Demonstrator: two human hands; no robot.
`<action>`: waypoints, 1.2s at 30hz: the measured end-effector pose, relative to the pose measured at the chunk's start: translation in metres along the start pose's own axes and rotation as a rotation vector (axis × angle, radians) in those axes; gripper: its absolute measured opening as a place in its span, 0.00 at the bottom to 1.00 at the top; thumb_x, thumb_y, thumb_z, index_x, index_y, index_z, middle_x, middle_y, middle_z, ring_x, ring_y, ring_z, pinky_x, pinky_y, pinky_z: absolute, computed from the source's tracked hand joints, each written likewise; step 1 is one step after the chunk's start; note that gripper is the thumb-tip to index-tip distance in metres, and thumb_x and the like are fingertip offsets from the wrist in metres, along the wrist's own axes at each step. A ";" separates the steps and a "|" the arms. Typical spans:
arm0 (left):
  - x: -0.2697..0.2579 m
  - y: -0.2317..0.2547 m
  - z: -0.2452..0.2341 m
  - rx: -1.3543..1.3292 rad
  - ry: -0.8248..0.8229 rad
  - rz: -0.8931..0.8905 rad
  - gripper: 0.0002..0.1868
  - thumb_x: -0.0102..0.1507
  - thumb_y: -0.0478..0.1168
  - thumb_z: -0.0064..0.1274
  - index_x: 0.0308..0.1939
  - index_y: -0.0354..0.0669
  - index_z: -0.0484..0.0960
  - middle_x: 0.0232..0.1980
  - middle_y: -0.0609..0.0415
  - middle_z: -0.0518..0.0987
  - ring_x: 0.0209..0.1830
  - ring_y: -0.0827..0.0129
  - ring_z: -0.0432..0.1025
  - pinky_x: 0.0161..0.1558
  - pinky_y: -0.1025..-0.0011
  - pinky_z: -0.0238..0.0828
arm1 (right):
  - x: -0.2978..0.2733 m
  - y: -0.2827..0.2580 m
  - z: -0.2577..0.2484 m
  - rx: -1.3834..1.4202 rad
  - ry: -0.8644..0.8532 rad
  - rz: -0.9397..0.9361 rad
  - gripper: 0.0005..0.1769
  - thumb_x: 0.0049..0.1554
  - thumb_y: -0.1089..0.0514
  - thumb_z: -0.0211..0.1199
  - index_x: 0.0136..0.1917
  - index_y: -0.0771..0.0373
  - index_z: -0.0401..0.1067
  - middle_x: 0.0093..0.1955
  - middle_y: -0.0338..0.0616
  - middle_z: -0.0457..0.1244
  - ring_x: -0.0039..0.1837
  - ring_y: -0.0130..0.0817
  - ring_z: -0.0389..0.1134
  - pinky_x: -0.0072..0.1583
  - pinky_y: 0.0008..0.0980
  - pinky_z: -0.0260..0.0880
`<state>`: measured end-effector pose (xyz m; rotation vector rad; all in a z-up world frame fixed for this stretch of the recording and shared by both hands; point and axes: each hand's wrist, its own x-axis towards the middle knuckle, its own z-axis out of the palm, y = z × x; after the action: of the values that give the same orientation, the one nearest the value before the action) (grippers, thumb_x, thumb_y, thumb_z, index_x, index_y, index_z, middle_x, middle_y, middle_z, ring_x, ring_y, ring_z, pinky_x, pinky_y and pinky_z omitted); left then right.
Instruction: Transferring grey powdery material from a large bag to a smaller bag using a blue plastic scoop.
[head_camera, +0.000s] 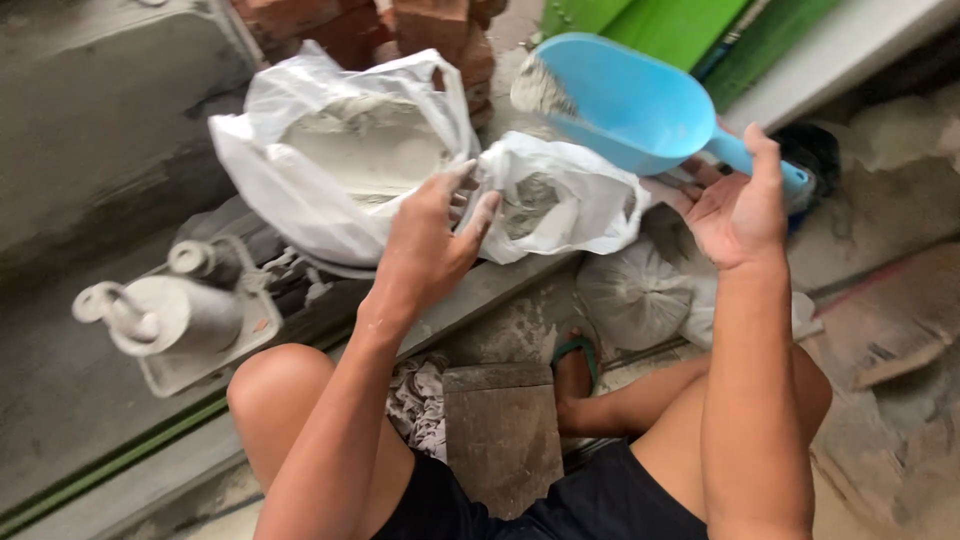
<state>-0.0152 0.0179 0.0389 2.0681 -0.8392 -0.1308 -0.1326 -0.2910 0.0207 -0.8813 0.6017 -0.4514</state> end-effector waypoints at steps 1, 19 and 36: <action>-0.007 0.001 -0.010 0.007 0.013 -0.008 0.30 0.69 0.53 0.46 0.66 0.31 0.73 0.62 0.36 0.79 0.60 0.47 0.74 0.55 0.59 0.71 | -0.003 0.001 0.013 -0.001 -0.015 0.008 0.34 0.51 0.38 0.62 0.66 0.57 0.71 0.63 0.55 0.69 0.69 0.53 0.71 0.65 0.65 0.77; -0.040 -0.043 -0.092 -0.034 0.733 -0.150 0.13 0.72 0.51 0.48 0.45 0.46 0.77 0.33 0.62 0.73 0.26 0.82 0.53 0.27 0.77 0.50 | -0.046 0.032 0.149 -0.318 -0.227 -0.189 0.38 0.55 0.33 0.54 0.71 0.57 0.68 0.55 0.48 0.69 0.55 0.49 0.79 0.58 0.49 0.89; -0.048 -0.030 -0.099 -0.305 0.568 -0.068 0.21 0.72 0.36 0.40 0.70 0.48 0.73 0.36 0.63 0.61 0.33 0.79 0.55 0.39 0.80 0.63 | -0.055 0.066 0.163 -0.612 -0.447 -0.579 0.20 0.71 0.46 0.51 0.67 0.61 0.68 0.60 0.64 0.69 0.53 0.51 0.78 0.49 0.35 0.88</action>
<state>0.0015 0.1268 0.0664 1.7139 -0.3709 0.2676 -0.0593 -0.1273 0.0635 -1.7033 0.0446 -0.5730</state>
